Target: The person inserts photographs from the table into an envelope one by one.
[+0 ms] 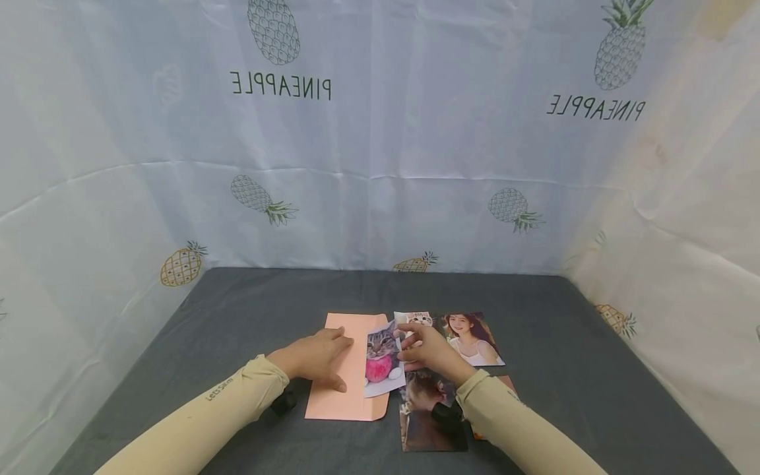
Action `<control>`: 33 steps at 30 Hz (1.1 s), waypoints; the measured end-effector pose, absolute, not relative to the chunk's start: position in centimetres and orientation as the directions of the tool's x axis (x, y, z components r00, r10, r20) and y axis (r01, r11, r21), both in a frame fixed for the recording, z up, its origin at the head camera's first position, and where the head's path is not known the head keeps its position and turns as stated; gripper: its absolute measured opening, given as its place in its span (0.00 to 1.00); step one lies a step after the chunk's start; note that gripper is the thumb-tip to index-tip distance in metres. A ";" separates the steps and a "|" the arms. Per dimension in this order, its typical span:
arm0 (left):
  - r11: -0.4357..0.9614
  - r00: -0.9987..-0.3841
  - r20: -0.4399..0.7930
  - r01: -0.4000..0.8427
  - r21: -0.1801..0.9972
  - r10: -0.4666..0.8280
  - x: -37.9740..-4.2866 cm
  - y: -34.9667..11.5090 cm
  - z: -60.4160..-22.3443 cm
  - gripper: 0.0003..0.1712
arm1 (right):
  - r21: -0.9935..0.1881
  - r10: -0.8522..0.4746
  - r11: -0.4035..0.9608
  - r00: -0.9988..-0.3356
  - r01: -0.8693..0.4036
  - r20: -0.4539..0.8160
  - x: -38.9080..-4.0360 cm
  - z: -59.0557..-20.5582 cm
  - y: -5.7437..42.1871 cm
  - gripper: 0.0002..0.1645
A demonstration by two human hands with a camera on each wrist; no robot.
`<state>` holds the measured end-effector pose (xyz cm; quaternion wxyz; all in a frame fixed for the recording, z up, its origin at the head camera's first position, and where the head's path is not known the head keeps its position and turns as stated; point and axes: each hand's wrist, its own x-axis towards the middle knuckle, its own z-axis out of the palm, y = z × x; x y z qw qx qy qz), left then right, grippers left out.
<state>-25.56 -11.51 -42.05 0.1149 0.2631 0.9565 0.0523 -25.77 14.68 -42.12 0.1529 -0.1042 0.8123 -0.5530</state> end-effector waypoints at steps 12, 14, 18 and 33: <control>0.856 -0.834 -0.199 0.488 0.169 0.515 -25.6 -11.5 -42.0 0.52 | -0.922 -0.362 0.384 -0.927 -0.052 -0.098 -25.0 -41.9 13.1 0.36; 0.857 -0.834 -0.201 0.486 0.172 0.514 -25.6 -11.5 -42.0 0.52 | -0.916 -0.361 0.396 -0.928 -0.061 -0.095 -25.0 -41.9 12.9 0.36; 0.856 -0.833 -0.200 0.487 0.175 0.515 -25.6 -11.5 -42.0 0.52 | -0.906 -0.339 0.419 -0.936 -0.058 -0.097 -25.0 -41.8 12.3 0.35; 0.859 -0.836 -0.207 0.475 0.191 0.508 -25.6 -11.5 -42.0 0.52 | -0.890 -0.307 0.455 -0.934 0.022 -0.180 -25.1 -42.5 10.7 0.36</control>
